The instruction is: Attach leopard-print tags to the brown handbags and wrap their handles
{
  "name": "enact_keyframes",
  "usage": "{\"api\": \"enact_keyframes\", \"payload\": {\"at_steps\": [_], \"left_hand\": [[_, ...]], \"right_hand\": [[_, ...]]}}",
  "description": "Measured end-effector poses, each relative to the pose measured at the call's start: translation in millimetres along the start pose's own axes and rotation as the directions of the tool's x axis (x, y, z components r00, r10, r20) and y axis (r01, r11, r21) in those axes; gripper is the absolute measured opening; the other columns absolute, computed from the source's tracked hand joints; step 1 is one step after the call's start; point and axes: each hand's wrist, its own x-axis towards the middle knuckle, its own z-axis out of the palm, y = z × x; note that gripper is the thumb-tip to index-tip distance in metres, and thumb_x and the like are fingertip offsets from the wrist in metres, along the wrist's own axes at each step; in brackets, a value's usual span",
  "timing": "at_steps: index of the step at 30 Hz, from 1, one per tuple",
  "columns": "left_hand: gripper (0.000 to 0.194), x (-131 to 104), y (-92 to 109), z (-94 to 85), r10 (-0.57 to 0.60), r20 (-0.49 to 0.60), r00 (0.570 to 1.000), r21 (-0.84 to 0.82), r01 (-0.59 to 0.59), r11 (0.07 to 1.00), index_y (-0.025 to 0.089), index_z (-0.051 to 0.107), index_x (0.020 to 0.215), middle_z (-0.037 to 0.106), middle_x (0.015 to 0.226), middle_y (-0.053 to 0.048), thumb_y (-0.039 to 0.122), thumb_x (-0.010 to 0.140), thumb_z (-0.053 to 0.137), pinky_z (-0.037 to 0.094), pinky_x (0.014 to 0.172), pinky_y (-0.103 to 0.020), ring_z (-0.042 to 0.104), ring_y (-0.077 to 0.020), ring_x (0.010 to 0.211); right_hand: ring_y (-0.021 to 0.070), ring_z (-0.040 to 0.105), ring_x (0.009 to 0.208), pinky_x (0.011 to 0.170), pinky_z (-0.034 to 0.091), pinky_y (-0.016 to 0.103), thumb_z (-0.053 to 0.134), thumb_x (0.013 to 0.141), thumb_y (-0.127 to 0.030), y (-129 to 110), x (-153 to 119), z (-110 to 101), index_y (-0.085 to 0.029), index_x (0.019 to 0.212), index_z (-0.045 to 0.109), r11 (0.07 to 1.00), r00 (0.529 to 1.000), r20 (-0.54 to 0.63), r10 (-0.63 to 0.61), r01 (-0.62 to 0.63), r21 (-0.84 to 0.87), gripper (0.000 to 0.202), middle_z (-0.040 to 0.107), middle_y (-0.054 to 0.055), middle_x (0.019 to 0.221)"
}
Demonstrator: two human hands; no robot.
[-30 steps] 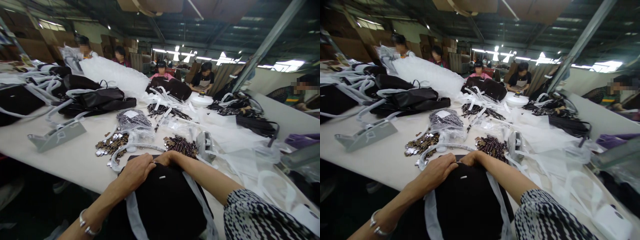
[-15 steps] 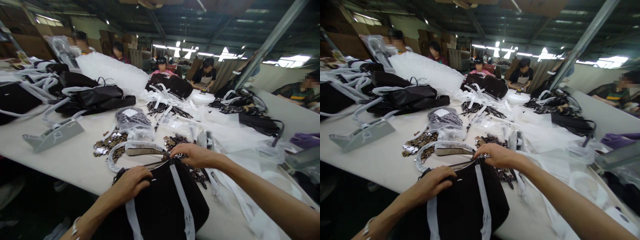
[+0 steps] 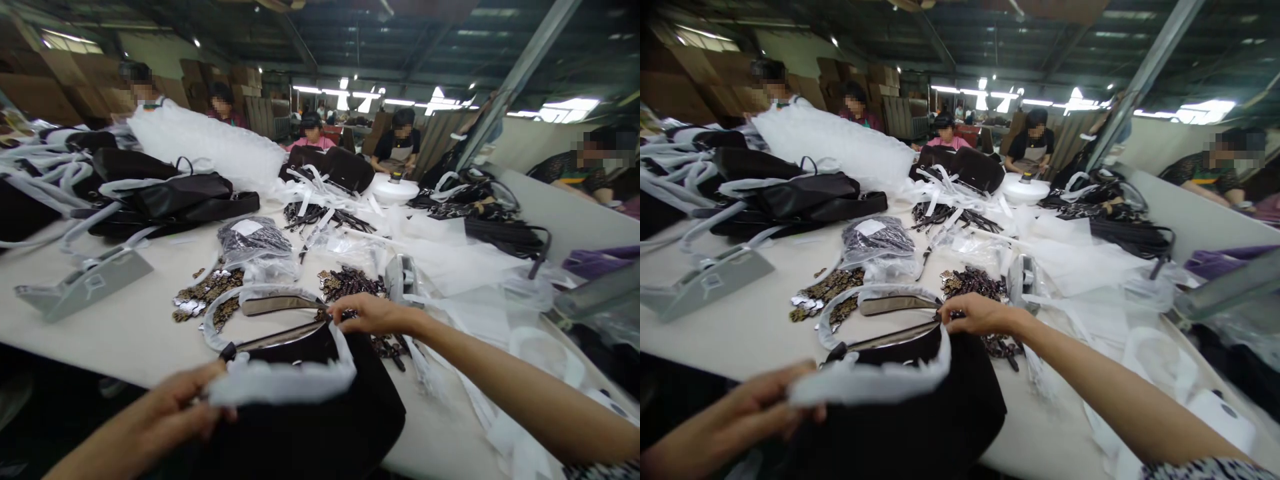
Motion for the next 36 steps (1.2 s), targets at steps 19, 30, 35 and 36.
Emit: {"api": "enact_keyframes", "payload": {"at_steps": [19, 30, 35, 36], "left_hand": [[0.072, 26, -99, 48.3, -0.228, -0.284, 0.931, 0.153, 0.279, 0.948, 0.012, 0.036, 0.139, 0.047, 0.145, -0.020, 0.052, 0.081, 0.053, 0.032, 0.115, -0.049, 0.044, -0.0340, 0.136], [0.057, 96, -77, -4.2, 0.077, -0.228, 0.971, 0.505, 0.051, 0.862, 0.012, 0.048, 0.126, 0.057, 0.131, -0.019, 0.042, 0.078, 0.053, 0.041, 0.105, -0.051, 0.054, -0.0374, 0.123], [0.038, 84, -19, 21.1, 0.374, -0.386, 0.843, 0.564, -0.105, 0.819, 0.019, 0.049, 0.123, 0.052, 0.135, -0.014, 0.035, 0.088, 0.046, 0.034, 0.112, -0.048, 0.045, -0.0315, 0.131], [0.035, 80, -5, 29.2, 0.391, -0.380, 0.838, 0.542, -0.141, 0.829, 0.020, 0.049, 0.122, 0.054, 0.133, -0.013, 0.034, 0.090, 0.046, 0.036, 0.111, -0.046, 0.047, -0.0299, 0.128]], "right_hand": [[0.0306, 0.065, 0.096, 0.078, 0.043, 0.034, 0.071, 0.076, -0.034, 92, -26, 48, -0.013, 0.110, 0.056, 0.612, 0.576, -0.496, 0.649, -0.784, -0.110, 0.042, 0.070, 0.017, 0.101], [0.0248, 0.066, 0.088, 0.079, 0.047, 0.034, 0.057, 0.071, -0.013, 101, -47, 26, -0.017, 0.095, 0.064, 0.662, 0.478, -0.554, 0.682, -0.725, 0.190, 0.025, 0.069, 0.007, 0.083], [0.0188, 0.068, 0.075, 0.067, 0.056, 0.031, 0.054, 0.078, -0.027, 76, -62, -6, -0.018, 0.102, 0.057, 0.730, 0.484, -0.550, 0.681, -0.512, 0.453, 0.025, 0.069, 0.005, 0.083], [0.0178, 0.068, 0.077, 0.069, 0.057, 0.030, 0.054, 0.080, -0.030, 67, -63, -12, -0.019, 0.103, 0.055, 0.746, 0.495, -0.559, 0.665, -0.454, 0.487, 0.026, 0.070, 0.005, 0.088]]}}
